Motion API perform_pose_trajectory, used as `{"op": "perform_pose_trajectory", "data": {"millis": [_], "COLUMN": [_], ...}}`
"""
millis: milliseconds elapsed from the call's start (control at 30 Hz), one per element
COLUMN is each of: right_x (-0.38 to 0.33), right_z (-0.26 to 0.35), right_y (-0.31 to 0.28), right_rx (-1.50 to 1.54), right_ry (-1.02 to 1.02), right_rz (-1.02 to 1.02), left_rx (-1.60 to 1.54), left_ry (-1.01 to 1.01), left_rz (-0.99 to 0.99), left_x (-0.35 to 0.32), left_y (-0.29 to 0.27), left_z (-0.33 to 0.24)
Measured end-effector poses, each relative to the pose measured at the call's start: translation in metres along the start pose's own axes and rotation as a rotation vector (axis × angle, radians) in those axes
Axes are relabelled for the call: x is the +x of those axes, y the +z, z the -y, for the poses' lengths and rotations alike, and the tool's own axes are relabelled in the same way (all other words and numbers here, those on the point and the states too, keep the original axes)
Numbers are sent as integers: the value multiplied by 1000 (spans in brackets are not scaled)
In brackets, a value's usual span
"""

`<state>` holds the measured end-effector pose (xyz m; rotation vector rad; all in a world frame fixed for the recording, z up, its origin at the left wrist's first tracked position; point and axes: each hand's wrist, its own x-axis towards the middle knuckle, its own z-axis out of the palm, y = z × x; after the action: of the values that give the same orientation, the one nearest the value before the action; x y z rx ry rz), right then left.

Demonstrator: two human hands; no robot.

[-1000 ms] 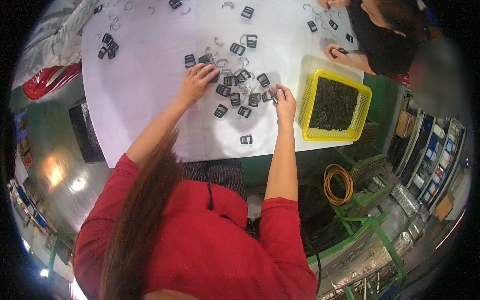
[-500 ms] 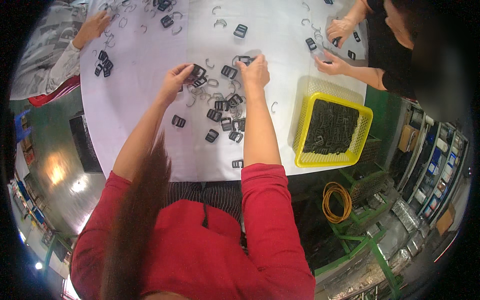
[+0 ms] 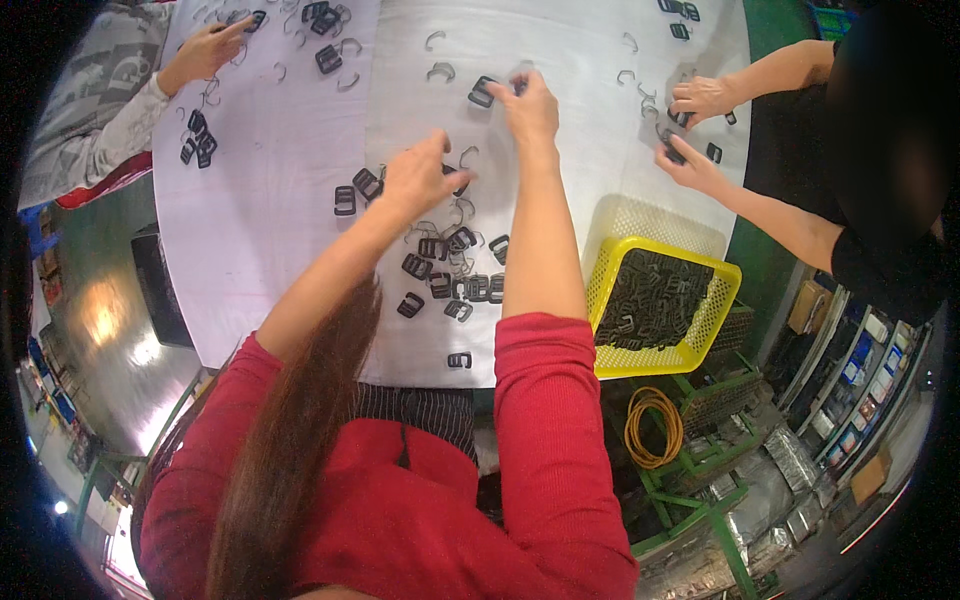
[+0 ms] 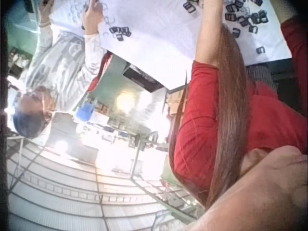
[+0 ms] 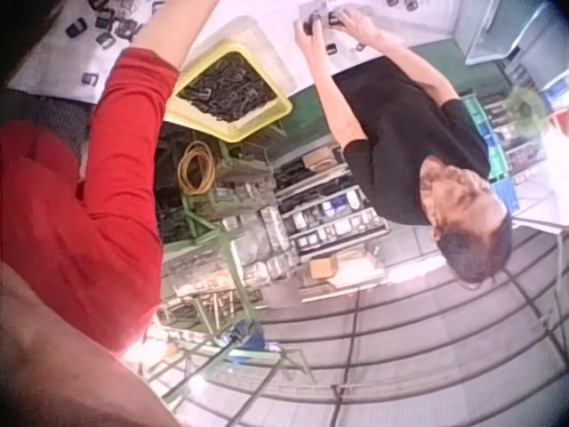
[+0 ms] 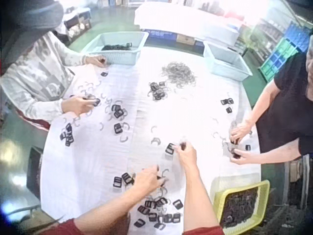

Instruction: The person sits at a table and separates small black plastic buckles from metal hooks by hand. The buckles are placed into a yellow basket while the metal hooks are gathered into a pile on the table. The person continues this sorting process until the table is cleared of mixed parts.

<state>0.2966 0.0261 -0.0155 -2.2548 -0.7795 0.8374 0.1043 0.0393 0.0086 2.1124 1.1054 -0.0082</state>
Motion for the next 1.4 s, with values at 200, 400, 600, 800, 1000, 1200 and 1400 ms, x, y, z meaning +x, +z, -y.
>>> {"op": "perform_pose_trajectory", "data": {"millis": [200,400,600,800,1000,1200,1400], "right_x": [-11,-88,-108,-134,-150,-182,-208], "right_z": [17,13,69,86,40,-75,-57], "right_y": [18,2,92,143,52,-19,5], "right_rx": [-236,929,-27,-449,374,-15,-414], "right_ry": [-97,226,32,-138,88,127,224], "right_rz": [70,543,476,219,130,60,-14], "left_rx": [42,-1158,-1393,-111,129,-587,-1135], "left_ry": [92,-145,-311,-303,-183,-246,-512], "left_rz": [58,652,278,-168,-227,180,291], "left_x": [-25,-67,-90,-86,-87,-83,-99], "left_y": [12,-71,-87,-66,-43,-37,-14], "left_z": [9,91,151,125,109,121,70]}}
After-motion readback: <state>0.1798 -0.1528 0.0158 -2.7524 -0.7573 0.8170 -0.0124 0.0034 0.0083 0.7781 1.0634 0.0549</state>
